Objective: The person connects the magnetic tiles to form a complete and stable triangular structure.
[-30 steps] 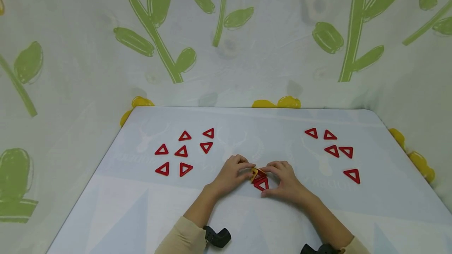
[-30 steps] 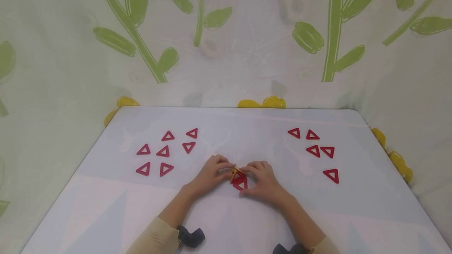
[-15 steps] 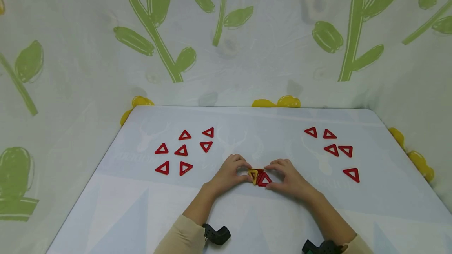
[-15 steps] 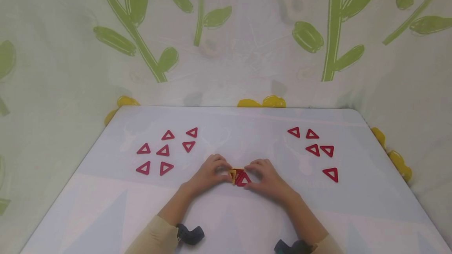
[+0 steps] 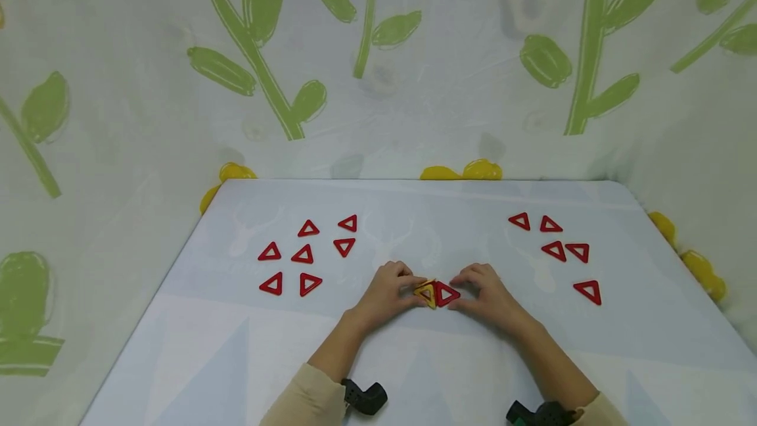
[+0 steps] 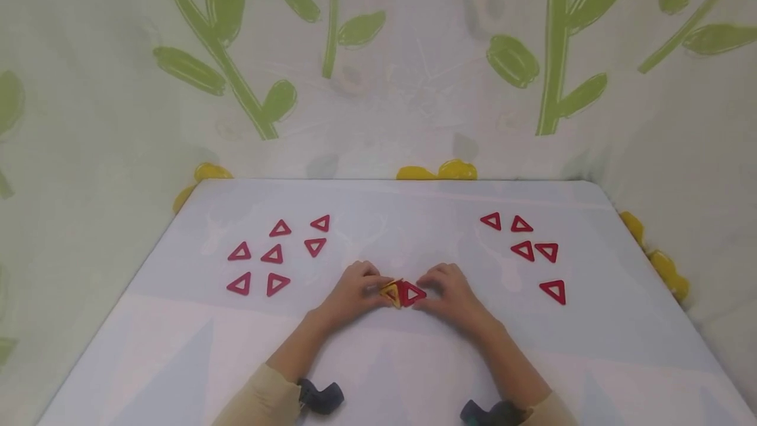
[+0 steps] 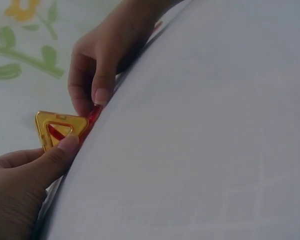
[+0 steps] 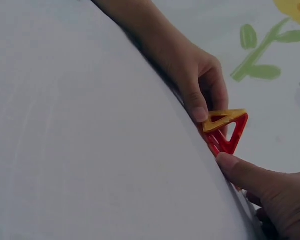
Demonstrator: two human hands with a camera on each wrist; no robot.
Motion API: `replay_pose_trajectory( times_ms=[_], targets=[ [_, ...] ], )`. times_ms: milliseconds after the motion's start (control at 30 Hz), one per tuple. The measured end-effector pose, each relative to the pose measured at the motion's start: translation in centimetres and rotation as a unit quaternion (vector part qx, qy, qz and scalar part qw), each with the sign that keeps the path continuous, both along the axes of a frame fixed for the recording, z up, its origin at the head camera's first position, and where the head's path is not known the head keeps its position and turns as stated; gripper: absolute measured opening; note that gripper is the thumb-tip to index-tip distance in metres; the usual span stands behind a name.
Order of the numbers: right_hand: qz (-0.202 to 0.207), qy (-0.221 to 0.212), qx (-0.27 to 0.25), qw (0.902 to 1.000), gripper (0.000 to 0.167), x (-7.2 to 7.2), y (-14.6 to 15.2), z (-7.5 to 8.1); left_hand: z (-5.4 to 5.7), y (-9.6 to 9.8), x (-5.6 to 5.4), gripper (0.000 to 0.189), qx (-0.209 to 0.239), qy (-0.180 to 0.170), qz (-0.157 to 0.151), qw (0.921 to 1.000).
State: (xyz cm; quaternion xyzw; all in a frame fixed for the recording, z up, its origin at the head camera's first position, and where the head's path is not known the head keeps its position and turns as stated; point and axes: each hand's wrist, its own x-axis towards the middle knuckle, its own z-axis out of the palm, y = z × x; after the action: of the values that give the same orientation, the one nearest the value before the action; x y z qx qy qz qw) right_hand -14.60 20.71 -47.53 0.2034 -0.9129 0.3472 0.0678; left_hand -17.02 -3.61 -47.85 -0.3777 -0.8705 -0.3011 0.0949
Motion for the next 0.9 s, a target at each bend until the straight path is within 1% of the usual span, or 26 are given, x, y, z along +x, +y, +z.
replay_pose_trajectory(
  times_ms=[133, 300, 533, 700, 800, 900],
  targets=[
    [-0.007, 0.012, 0.018, 0.9997, 0.032, 0.0, -0.4, 0.0, -0.2, -0.1, 0.1, 0.041, -0.01, 0.001, 0.002, 0.9999],
    [-0.009, 0.023, 0.02, 0.9995, 0.027, 0.1, -0.6, 0.2, -0.2, -0.1, 0.1, 0.04, -0.002, 0.005, -0.001, 1.0],
    [-0.005, 0.032, 0.002, 0.9995, 0.025, 0.1, -0.4, 0.1, -0.3, 0.0, 0.1, 0.04, 0.001, 0.0, 0.006, 1.0],
    [-0.005, 0.027, -0.015, 0.9995, 0.023, 0.0, -0.3, -0.1, -0.4, 0.1, 0.1, 0.04, 0.002, 0.002, 0.009, 1.0],
    [-0.001, 0.046, -0.037, 0.9983, 0.024, 0.0, -0.3, -0.4, -0.3, 0.2, 0.1, 0.039, 0.004, 0.005, 0.008, 0.9999],
    [0.016, 0.088, -0.072, 0.9934, 0.029, -0.1, -0.4, -0.8, -0.2, 0.2, 0.1, 0.039, 0.007, 0.011, 0.005, 0.9999]
  ],
)
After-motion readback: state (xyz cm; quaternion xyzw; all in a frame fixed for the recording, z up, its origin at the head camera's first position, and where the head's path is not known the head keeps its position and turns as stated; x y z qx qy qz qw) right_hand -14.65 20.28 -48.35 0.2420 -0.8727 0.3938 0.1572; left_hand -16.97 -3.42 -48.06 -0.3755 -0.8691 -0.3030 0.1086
